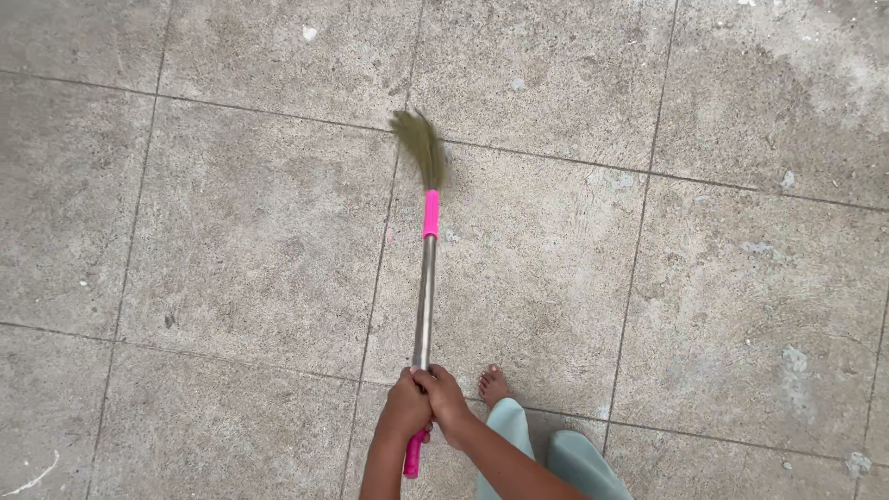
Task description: The person sweeps a tiled floor using a long-handled broom, moving debris together.
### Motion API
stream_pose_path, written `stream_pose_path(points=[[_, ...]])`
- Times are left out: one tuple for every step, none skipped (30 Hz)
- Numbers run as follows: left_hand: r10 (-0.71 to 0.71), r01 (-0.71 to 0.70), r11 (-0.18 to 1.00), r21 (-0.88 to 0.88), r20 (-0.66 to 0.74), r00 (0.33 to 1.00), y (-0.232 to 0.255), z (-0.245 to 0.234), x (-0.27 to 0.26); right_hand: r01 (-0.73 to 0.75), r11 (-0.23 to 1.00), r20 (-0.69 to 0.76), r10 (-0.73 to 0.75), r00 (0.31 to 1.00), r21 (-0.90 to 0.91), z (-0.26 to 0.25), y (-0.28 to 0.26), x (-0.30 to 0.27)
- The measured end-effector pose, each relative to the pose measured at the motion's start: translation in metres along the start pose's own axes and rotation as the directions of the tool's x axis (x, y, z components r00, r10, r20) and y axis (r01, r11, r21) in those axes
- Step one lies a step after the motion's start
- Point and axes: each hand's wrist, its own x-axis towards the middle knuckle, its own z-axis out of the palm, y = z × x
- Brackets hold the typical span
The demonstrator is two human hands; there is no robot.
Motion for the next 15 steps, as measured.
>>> stream_pose_path(points=[[0.046, -0.053, 0.992, 0.118, 0.06, 0.997, 0.022, 0.008, 0.003, 0.058, 0.988, -0.131, -0.04, 0.991, 0.141, -0.015, -0.001, -0.005], [0.053, -0.068, 0.989, 0.129, 0.116, 0.992, 0.038, 0.02, -0.001, 0.102, 0.972, -0.24, -0.049, 0.97, 0.213, -0.032, -0.001, -0.01], [0.06, -0.085, 0.986, 0.14, 0.172, 0.983, 0.052, 0.033, -0.007, 0.15, 0.948, -0.345, -0.046, 0.937, 0.28, -0.049, -0.001, -0.013], [0.132, -0.165, 0.975, 0.147, 0.209, 0.969, 0.06, 0.043, -0.014, 0.199, 0.937, -0.381, -0.079, 0.921, 0.288, -0.064, 0.002, -0.016], [0.203, -0.245, 0.958, 0.151, 0.245, 0.948, 0.065, 0.046, -0.018, 0.248, 0.924, -0.418, -0.109, 0.902, 0.293, -0.076, 0.007, -0.018], [0.193, -0.245, 0.954, 0.172, 0.273, 0.942, 0.066, 0.047, -0.021, 0.283, 0.918, -0.452, -0.135, 0.882, 0.278, -0.083, 0.016, -0.019], [0.182, -0.246, 0.95, 0.193, 0.301, 0.936, 0.062, 0.048, -0.026, 0.317, 0.912, -0.485, -0.16, 0.86, 0.262, -0.086, 0.024, -0.018], [0.168, -0.244, 0.946, 0.211, 0.324, 0.931, 0.057, 0.045, -0.027, 0.347, 0.906, -0.514, -0.184, 0.838, 0.241, -0.087, 0.03, -0.015], [0.249, -0.308, 0.928, 0.212, 0.264, 0.932, 0.049, 0.04, -0.028, 0.304, 0.925, -0.507, -0.154, 0.848, 0.227, -0.085, 0.036, -0.013], [0.325, -0.365, 0.904, 0.222, 0.196, 0.925, 0.034, 0.03, -0.032, 0.258, 0.942, -0.495, -0.122, 0.86, 0.216, -0.073, 0.045, -0.012], [0.399, -0.419, 0.877, 0.237, 0.127, 0.908, 0.02, 0.02, -0.035, 0.212, 0.956, -0.484, -0.09, 0.871, 0.204, -0.056, 0.051, -0.01], [0.316, -0.323, 0.902, 0.287, 0.071, 0.946, 0.008, 0.006, -0.036, 0.227, 0.967, -0.401, -0.163, 0.901, 0.117, -0.033, 0.052, -0.007], [0.231, -0.221, 0.918, 0.329, 0.009, 0.973, -0.001, -0.012, -0.034, 0.251, 0.968, -0.31, -0.229, 0.923, 0.031, -0.007, 0.051, -0.006], [0.123, -0.105, 0.939, 0.328, -0.034, 0.992, -0.013, -0.034, -0.036, 0.246, 0.969, -0.162, -0.237, 0.958, 0.038, 0.023, 0.046, -0.006], [0.013, 0.012, 0.947, 0.321, -0.077, 0.997, -0.024, -0.062, -0.04, 0.239, 0.97, -0.01, -0.239, 0.971, 0.044, 0.055, 0.038, -0.009]])
